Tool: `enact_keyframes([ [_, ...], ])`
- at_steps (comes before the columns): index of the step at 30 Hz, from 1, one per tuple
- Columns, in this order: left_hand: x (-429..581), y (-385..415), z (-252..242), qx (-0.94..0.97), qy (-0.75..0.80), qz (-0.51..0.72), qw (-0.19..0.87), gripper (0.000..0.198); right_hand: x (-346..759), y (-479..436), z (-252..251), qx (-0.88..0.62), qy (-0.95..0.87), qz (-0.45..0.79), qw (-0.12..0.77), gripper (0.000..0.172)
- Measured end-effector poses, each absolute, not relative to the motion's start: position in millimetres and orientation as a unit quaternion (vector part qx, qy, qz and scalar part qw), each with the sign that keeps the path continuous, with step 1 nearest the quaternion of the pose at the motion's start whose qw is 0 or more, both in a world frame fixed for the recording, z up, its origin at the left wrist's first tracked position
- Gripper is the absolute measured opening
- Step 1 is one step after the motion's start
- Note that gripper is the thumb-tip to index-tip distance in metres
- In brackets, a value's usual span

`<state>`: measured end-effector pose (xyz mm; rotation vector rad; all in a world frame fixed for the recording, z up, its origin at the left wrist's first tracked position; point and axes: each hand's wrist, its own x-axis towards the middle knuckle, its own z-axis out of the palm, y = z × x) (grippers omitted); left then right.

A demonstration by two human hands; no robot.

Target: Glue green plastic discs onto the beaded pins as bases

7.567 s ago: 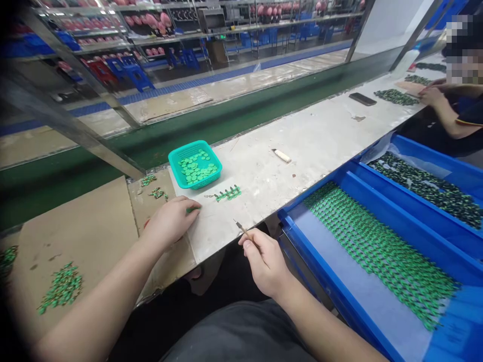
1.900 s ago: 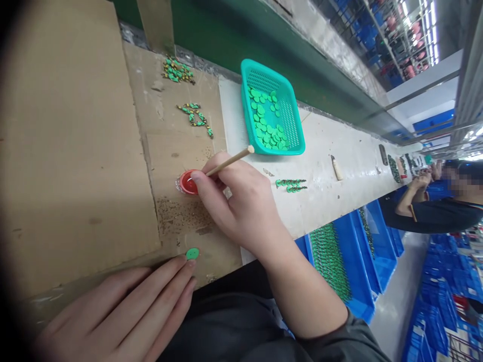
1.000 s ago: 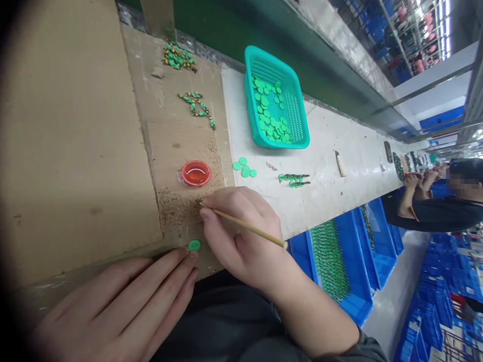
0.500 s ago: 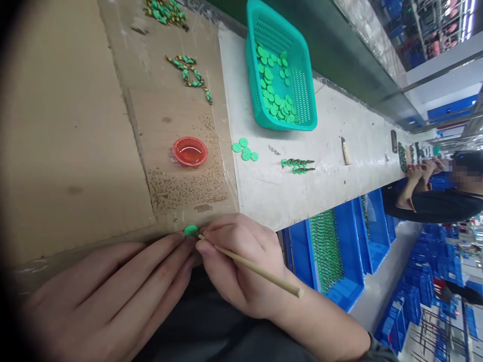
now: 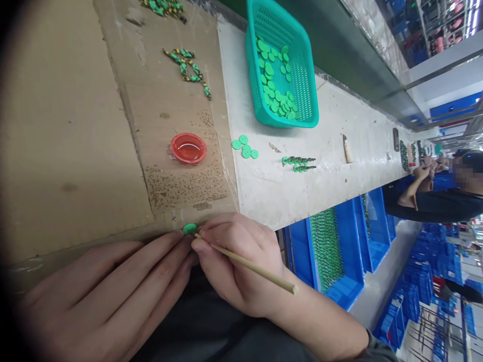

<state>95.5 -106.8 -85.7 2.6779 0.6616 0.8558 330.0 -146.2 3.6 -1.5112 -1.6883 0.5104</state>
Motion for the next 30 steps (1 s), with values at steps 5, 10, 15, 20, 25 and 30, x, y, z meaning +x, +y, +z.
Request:
enact_keyframes([
  [5,96.6,-107.6,-84.8,0.922,0.226,0.29,0.119,0.049,330.3,-145.7,4.5,-0.6,-0.665,0.206,0.395,0.023],
  [10,92.9,-106.0,-88.3,0.927,0.211,0.286,0.117,0.047,330.4,-146.8,4.5,-0.6,-0.669,0.202,0.389,0.022],
  [15,89.1,-102.4,-95.1,0.937,0.18,0.288,0.081,0.041,328.8,-148.1,10.7,-0.623,-0.668,0.205,0.352,0.02],
  [20,88.6,-102.8,-97.0,0.927,0.189,0.304,0.115,0.045,327.5,-147.8,22.1,-0.625,-0.697,0.184,0.299,0.013],
  [25,91.2,-102.1,-97.3,0.915,0.207,0.319,0.133,0.051,326.9,-149.1,30.7,-0.622,-0.715,0.179,0.263,0.016],
  [30,98.1,-96.1,-89.7,0.921,0.201,0.321,0.09,0.043,330.9,-155.0,39.9,-0.618,-0.713,0.191,0.272,0.03],
])
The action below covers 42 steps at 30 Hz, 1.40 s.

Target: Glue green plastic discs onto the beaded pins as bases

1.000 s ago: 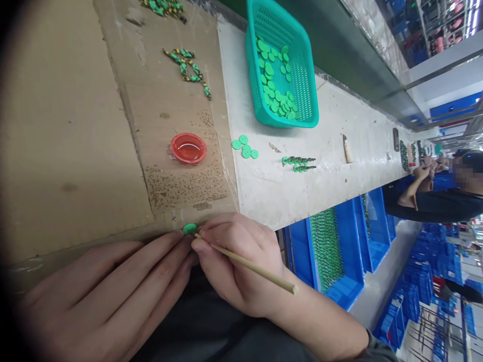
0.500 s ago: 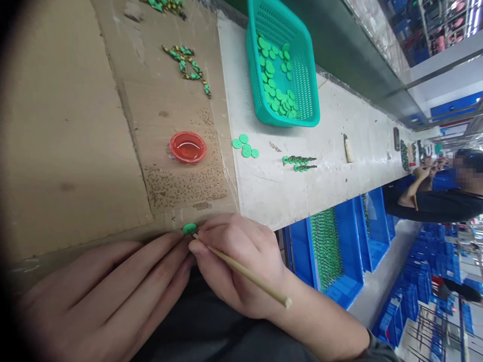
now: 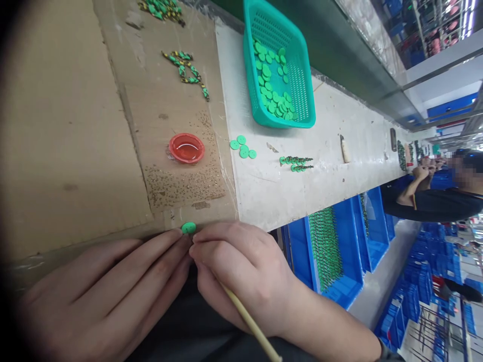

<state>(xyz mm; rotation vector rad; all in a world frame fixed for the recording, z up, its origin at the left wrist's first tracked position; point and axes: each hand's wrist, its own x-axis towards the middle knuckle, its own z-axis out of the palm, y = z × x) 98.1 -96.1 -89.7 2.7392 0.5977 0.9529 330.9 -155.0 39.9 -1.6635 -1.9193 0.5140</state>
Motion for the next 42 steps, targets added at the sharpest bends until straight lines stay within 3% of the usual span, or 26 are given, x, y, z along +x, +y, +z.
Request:
enact_keyframes([
  [5,104.4,-90.3,-80.3,0.924,0.202,0.32,0.064,0.027,341.9,-163.2,33.8,-0.64,-0.665,0.184,0.337,0.031],
  [12,117.6,-78.7,-57.7,0.923,0.191,0.33,0.058,0.014,344.8,-145.9,-3.2,-0.563,-0.731,0.179,0.342,0.023],
  [16,125.8,-85.7,-34.0,0.892,0.25,0.334,0.172,0.016,337.3,-140.3,-11.4,-0.554,-0.75,0.17,0.319,0.022],
  [22,103.9,-94.9,-13.9,0.903,0.301,0.273,0.136,0.019,333.2,-144.4,-32.4,-0.525,-0.753,0.129,0.376,0.018],
  [30,-33.5,50.1,43.5,0.78,0.595,0.19,0.044,0.022,337.0,-160.3,-36.2,-0.547,-0.692,0.116,0.457,0.008],
  [34,-61.2,95.5,54.1,0.806,0.58,0.096,0.07,0.032,348.5,-172.0,-29.9,-0.547,-0.677,0.116,0.479,0.009],
  [38,-52.5,96.1,52.7,0.835,0.536,0.094,0.083,0.037,359.9,-181.9,-22.2,-0.568,-0.657,0.095,0.487,0.009],
  [42,-39.6,102.4,55.6,0.844,0.502,0.164,0.092,0.068,371.9,-187.4,-16.3,-0.586,-0.633,0.101,0.496,0.008],
])
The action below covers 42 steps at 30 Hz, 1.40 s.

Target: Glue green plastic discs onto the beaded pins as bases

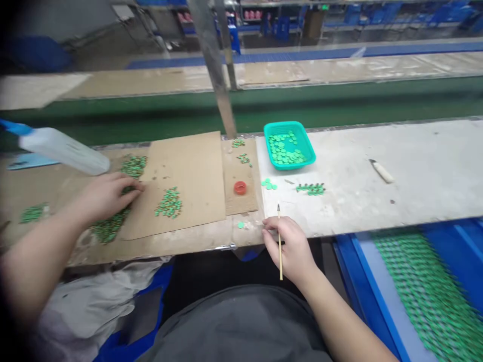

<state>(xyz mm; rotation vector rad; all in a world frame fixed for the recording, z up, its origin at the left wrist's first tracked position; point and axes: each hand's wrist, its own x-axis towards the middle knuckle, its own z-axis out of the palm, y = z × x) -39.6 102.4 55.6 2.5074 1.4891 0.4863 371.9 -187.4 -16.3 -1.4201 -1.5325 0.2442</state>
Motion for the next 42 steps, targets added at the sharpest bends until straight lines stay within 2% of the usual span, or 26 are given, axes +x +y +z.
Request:
enact_keyframes([
  [4,-26.6,84.9,50.7,0.82,0.506,0.25,0.093,0.066,380.3,-194.7,-14.1,-0.618,-0.61,0.096,0.487,0.008],
  [7,-1.2,24.5,42.5,0.803,0.499,0.308,0.106,0.064,371.2,-202.4,-7.9,-0.608,-0.595,0.14,0.507,0.007],
  [9,27.2,-27.8,37.2,0.831,0.446,0.299,0.143,0.051,357.0,-206.8,-1.0,-0.588,-0.575,0.238,0.517,0.005],
  [12,74.2,-93.9,33.2,0.871,0.322,0.281,0.243,0.021,333.2,-209.2,9.2,-0.557,-0.485,0.443,0.508,0.009],
  [13,87.1,-108.2,32.8,0.87,0.306,0.292,0.253,0.02,327.1,-208.7,11.6,-0.55,-0.442,0.498,0.504,0.011],
  [17,114.0,-126.7,31.7,0.855,0.323,0.292,0.28,0.041,318.4,-202.9,13.8,-0.517,-0.314,0.608,0.514,0.03],
  [22,118.7,-120.3,24.2,0.831,0.336,0.306,0.321,0.056,322.3,-195.6,11.3,-0.486,-0.252,0.632,0.549,0.039],
  [25,121.6,-120.7,18.4,0.787,0.348,0.324,0.392,0.063,321.6,-192.9,11.9,-0.484,-0.224,0.63,0.565,0.043],
  [27,123.7,-121.1,14.6,0.747,0.365,0.339,0.441,0.049,320.2,-191.8,12.1,-0.489,-0.225,0.617,0.574,0.043],
  [30,125.4,-121.3,8.5,0.721,0.38,0.352,0.46,0.008,317.5,-191.2,10.3,-0.495,-0.238,0.595,0.588,0.044],
  [37,125.3,-127.7,-4.1,0.688,0.41,0.38,0.462,0.005,313.6,-191.1,1.1,-0.522,-0.258,0.564,0.585,0.041],
  [42,134.8,-126.7,-5.2,0.622,0.407,0.374,0.555,0.018,312.8,-191.2,-4.7,-0.528,-0.289,0.532,0.596,0.029],
])
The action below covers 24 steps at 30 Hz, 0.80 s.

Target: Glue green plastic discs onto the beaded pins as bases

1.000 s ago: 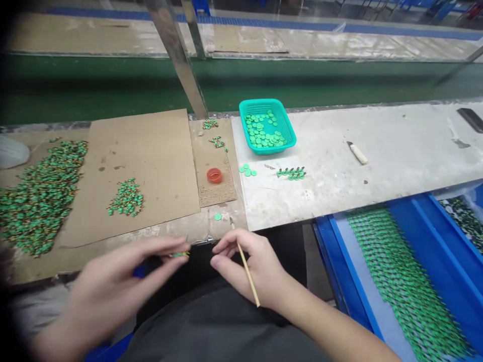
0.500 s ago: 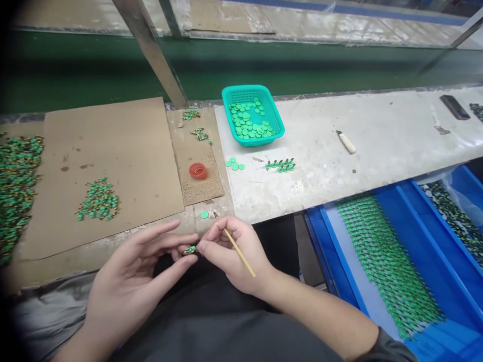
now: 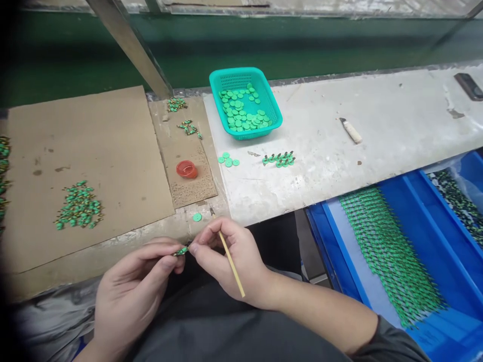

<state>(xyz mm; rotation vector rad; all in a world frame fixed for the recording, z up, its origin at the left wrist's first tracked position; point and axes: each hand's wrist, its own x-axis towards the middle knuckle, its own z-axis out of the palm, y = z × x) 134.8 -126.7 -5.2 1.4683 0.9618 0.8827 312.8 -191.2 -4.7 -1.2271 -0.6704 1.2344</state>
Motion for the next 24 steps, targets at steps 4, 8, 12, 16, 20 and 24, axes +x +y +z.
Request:
enact_keyframes([
  [4,137.7,-113.7,-9.7,0.603,0.421,0.401,0.545,0.016,329.5,-189.7,-13.5,-0.541,-0.434,0.425,0.583,0.011],
  [8,137.4,-89.7,-16.5,0.691,0.46,0.403,0.386,0.009,367.8,-183.6,-15.8,-0.546,-0.623,0.279,0.485,0.063],
  [12,142.3,-78.1,-22.3,0.77,0.41,0.365,0.325,0.007,393.7,-174.6,-8.5,-0.53,-0.659,0.243,0.476,0.048],
  [16,146.7,-81.2,-26.2,0.784,0.41,0.349,0.31,0.008,392.9,-165.2,-9.2,-0.513,-0.62,0.219,0.551,0.024],
  [20,146.8,-83.8,-29.5,0.776,0.434,0.348,0.297,0.008,389.0,-158.3,-16.6,-0.497,-0.578,0.209,0.612,0.034],
  [24,145.3,-84.0,-33.5,0.768,0.452,0.35,0.288,0.007,397.4,-157.2,-14.5,-0.526,-0.621,0.189,0.549,0.029],
])
